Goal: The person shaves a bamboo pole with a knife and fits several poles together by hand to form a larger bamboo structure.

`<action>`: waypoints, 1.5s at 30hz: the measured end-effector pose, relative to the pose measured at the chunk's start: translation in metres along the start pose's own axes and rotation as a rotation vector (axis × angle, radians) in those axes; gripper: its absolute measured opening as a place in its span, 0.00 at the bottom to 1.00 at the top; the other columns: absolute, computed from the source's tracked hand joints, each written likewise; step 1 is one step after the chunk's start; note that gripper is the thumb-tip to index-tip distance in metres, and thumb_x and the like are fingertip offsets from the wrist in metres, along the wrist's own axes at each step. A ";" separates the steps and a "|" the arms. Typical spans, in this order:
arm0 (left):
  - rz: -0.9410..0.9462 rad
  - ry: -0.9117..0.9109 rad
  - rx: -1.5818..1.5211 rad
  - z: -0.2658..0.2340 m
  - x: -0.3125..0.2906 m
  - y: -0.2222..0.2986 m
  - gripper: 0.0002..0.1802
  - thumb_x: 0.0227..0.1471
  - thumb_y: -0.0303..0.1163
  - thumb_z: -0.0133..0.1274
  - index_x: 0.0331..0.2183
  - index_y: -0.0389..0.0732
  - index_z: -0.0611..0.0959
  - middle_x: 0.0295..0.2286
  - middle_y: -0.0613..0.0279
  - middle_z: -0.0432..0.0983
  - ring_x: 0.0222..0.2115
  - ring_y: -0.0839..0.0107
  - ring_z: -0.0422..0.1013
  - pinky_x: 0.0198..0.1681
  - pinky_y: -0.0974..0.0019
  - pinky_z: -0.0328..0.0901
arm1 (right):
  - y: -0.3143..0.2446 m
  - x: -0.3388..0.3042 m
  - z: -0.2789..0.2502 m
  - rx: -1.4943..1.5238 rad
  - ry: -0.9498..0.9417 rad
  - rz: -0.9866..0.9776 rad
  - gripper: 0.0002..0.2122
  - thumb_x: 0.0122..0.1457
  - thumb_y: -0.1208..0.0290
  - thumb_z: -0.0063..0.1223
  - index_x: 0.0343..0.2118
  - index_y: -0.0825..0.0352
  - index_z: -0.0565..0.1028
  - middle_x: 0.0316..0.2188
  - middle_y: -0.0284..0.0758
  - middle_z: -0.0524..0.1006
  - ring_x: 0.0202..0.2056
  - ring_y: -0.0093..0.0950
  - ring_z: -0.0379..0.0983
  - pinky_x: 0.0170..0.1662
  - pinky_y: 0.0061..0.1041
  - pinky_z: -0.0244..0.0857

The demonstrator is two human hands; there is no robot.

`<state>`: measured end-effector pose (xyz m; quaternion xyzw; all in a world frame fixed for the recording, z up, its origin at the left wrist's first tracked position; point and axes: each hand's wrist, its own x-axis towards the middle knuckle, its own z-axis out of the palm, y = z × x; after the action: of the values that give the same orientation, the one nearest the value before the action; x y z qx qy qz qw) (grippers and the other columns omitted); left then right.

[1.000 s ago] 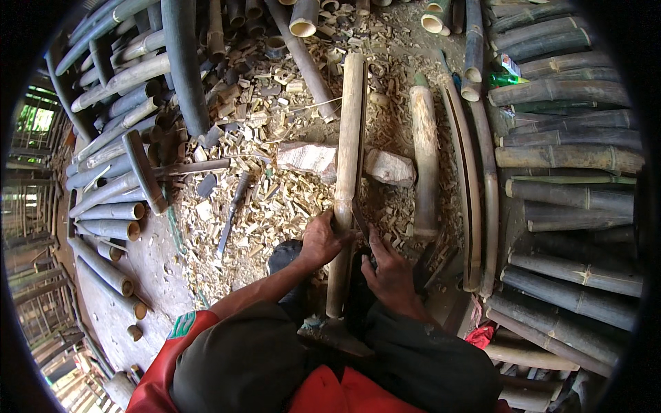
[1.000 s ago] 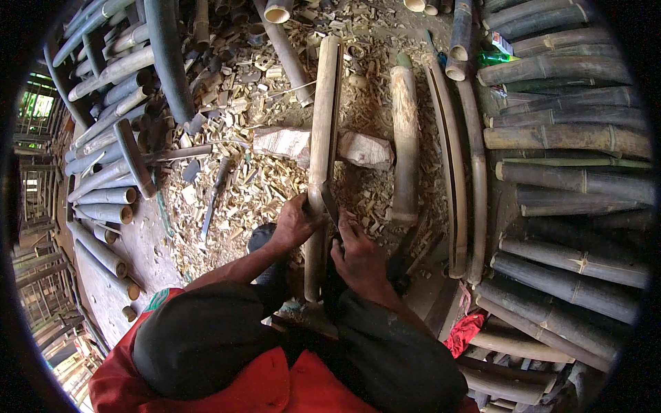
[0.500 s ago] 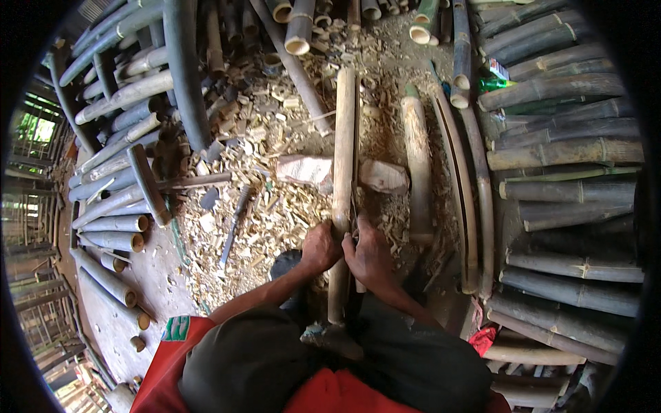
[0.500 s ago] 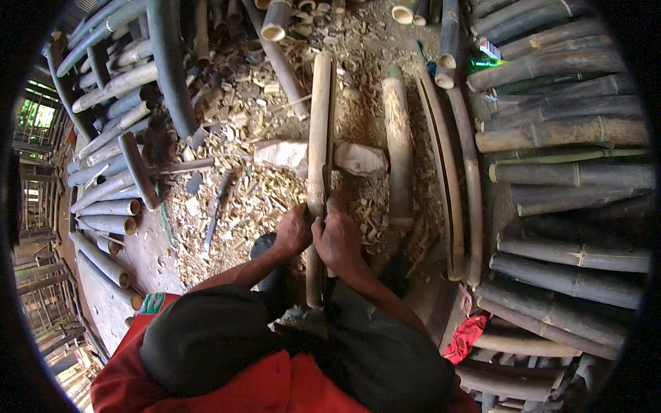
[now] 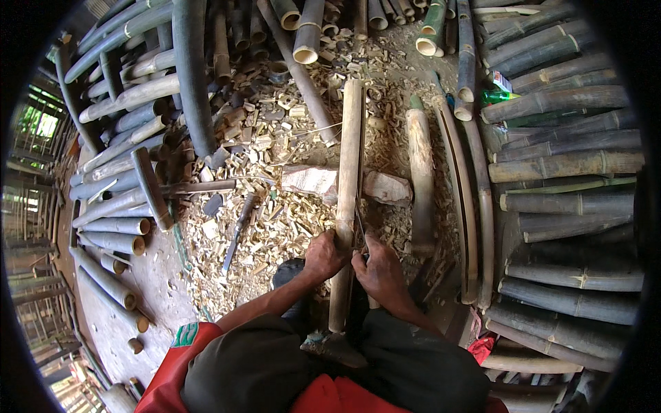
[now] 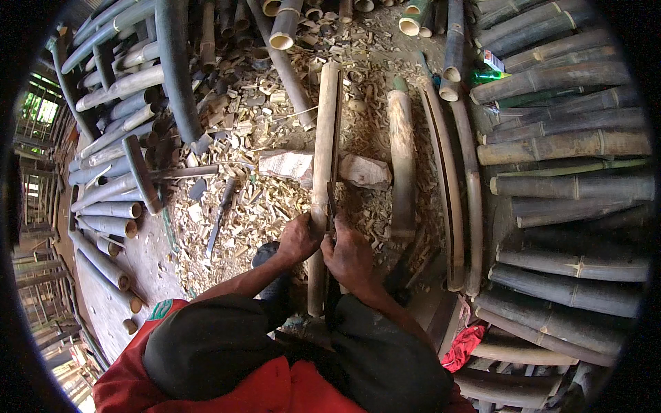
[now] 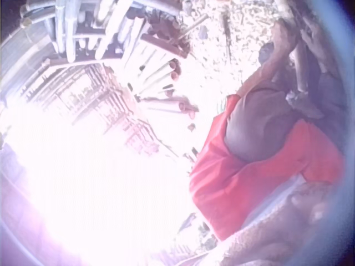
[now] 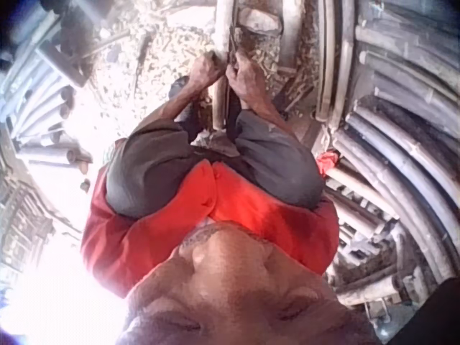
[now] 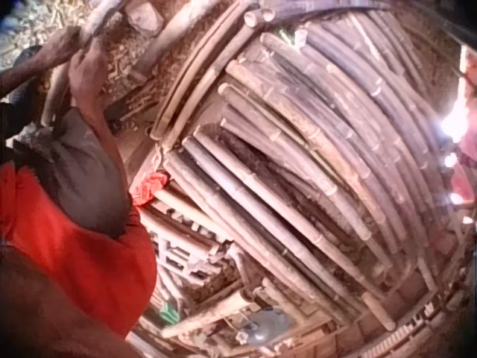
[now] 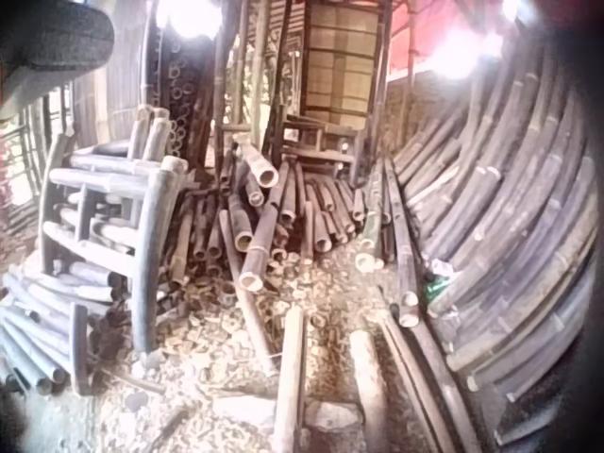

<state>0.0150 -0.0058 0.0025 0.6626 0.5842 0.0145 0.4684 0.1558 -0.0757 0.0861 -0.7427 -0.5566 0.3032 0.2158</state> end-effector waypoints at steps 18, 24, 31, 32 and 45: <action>0.131 0.057 -0.004 0.014 0.007 -0.022 0.27 0.43 0.48 0.66 0.33 0.32 0.80 0.32 0.37 0.80 0.36 0.39 0.78 0.41 0.46 0.72 | 0.002 0.045 0.030 -0.067 0.232 -0.065 0.26 0.59 0.68 0.55 0.58 0.74 0.66 0.31 0.54 0.79 0.33 0.53 0.78 0.38 0.49 0.72; 0.061 -0.032 0.034 -0.009 -0.003 -0.004 0.32 0.41 0.54 0.68 0.33 0.33 0.82 0.30 0.40 0.81 0.34 0.46 0.80 0.39 0.49 0.74 | -0.038 0.186 -0.023 -0.123 0.188 0.120 0.21 0.62 0.65 0.51 0.53 0.73 0.70 0.35 0.50 0.79 0.35 0.41 0.80 0.38 0.41 0.76; 0.123 -0.034 -0.004 -0.012 -0.002 0.000 0.27 0.41 0.47 0.71 0.35 0.34 0.81 0.29 0.46 0.81 0.31 0.54 0.79 0.37 0.52 0.72 | -0.039 0.258 -0.071 0.100 0.090 0.192 0.16 0.60 0.64 0.51 0.46 0.69 0.75 0.30 0.44 0.78 0.33 0.38 0.78 0.44 0.49 0.73; 0.108 -0.138 -0.114 -0.014 0.001 -0.005 0.29 0.42 0.48 0.72 0.38 0.36 0.81 0.28 0.50 0.81 0.30 0.61 0.78 0.36 0.56 0.72 | -0.030 0.241 -0.070 0.305 0.095 0.145 0.16 0.60 0.65 0.51 0.47 0.70 0.74 0.29 0.42 0.79 0.29 0.35 0.78 0.37 0.43 0.74; 0.159 -0.079 -0.292 -0.017 0.001 -0.001 0.26 0.42 0.41 0.71 0.36 0.30 0.83 0.30 0.46 0.83 0.32 0.61 0.80 0.39 0.58 0.73 | 0.013 -0.024 -0.015 1.018 -0.195 0.395 0.10 0.65 0.69 0.48 0.44 0.69 0.71 0.27 0.34 0.76 0.22 0.24 0.74 0.27 0.25 0.70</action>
<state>0.0049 0.0056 0.0111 0.6316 0.5028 0.1101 0.5798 0.1705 -0.1022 0.0939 -0.6035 -0.2076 0.6359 0.4340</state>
